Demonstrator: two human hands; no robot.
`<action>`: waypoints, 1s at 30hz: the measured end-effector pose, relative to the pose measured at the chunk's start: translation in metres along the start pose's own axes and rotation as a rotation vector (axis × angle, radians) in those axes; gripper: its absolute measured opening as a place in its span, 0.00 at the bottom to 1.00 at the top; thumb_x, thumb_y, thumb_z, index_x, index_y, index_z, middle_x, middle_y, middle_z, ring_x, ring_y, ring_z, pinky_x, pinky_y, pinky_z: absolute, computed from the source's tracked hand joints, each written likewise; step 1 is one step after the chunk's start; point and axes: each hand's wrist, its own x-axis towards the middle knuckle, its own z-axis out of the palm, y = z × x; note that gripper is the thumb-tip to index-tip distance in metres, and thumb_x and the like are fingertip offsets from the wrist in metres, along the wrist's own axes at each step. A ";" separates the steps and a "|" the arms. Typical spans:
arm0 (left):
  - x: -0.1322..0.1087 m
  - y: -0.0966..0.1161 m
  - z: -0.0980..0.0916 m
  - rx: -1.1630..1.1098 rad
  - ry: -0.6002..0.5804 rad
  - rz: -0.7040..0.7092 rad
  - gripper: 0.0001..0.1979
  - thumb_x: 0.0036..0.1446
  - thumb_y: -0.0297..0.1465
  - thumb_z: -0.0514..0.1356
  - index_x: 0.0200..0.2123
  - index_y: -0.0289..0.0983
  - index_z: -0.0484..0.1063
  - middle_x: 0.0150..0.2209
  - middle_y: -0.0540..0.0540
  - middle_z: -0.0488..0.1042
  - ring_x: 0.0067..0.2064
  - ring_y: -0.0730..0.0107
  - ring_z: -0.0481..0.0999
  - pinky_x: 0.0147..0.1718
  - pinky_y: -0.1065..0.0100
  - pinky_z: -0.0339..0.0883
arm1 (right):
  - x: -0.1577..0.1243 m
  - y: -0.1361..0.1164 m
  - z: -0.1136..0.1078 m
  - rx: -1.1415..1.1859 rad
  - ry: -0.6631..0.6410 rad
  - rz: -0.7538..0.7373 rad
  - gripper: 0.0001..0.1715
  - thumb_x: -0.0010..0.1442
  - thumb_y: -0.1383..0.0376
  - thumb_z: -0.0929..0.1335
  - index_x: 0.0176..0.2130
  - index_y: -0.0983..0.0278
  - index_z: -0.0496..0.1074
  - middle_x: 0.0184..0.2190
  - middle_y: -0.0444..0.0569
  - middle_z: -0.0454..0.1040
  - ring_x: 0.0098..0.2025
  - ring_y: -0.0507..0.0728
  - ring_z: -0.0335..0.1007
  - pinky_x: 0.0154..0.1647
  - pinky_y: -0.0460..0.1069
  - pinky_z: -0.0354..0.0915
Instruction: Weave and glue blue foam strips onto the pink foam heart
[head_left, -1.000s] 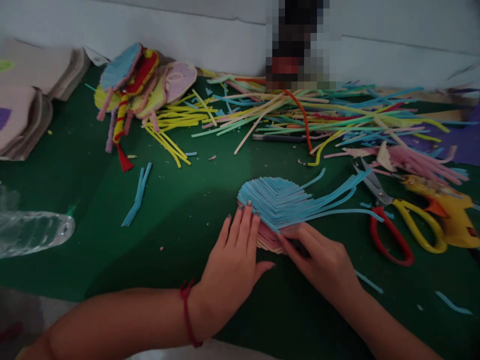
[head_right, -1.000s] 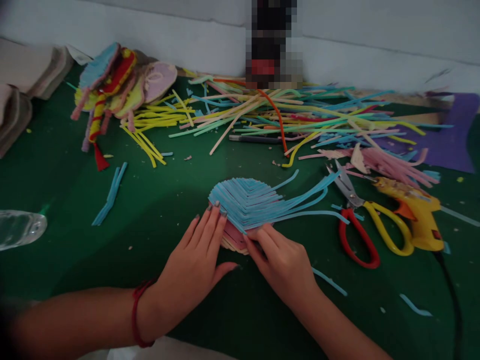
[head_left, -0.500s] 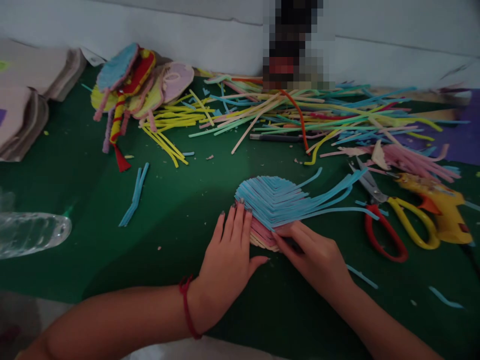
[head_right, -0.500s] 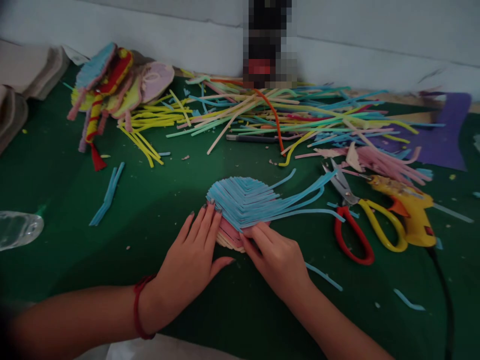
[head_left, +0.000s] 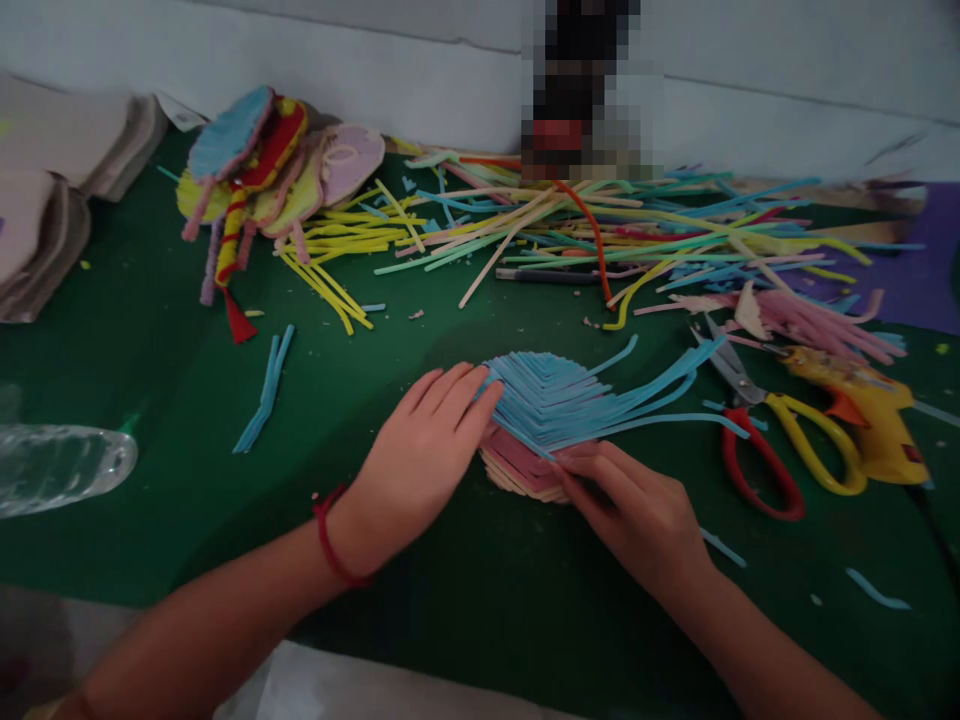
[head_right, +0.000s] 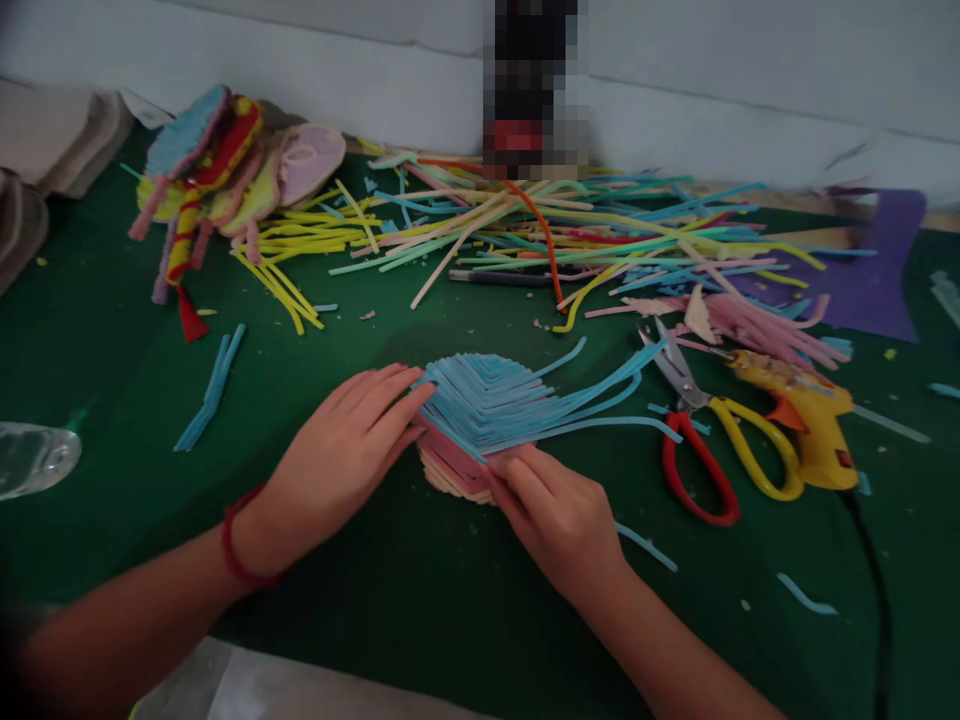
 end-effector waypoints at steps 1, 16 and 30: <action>0.003 -0.009 -0.001 -0.042 -0.002 0.093 0.15 0.63 0.26 0.52 0.52 0.29 0.68 0.53 0.37 0.71 0.56 0.57 0.68 0.55 0.57 0.62 | 0.000 0.002 -0.001 0.005 -0.001 0.004 0.05 0.62 0.70 0.65 0.33 0.63 0.68 0.29 0.46 0.75 0.31 0.50 0.72 0.30 0.44 0.64; 0.015 -0.036 0.004 -0.184 -0.080 0.257 0.12 0.65 0.31 0.51 0.40 0.36 0.73 0.40 0.46 0.75 0.43 0.66 0.71 0.45 0.64 0.63 | 0.000 0.006 -0.009 -0.114 0.063 -0.105 0.04 0.62 0.71 0.64 0.37 0.64 0.69 0.32 0.49 0.77 0.33 0.52 0.74 0.30 0.45 0.67; 0.012 -0.033 -0.003 -0.138 -0.134 0.230 0.18 0.68 0.29 0.44 0.35 0.39 0.74 0.28 0.52 0.75 0.30 0.72 0.71 0.38 0.66 0.59 | 0.002 -0.001 -0.009 -0.139 0.029 -0.164 0.11 0.61 0.74 0.63 0.29 0.64 0.70 0.29 0.49 0.75 0.32 0.52 0.70 0.31 0.46 0.65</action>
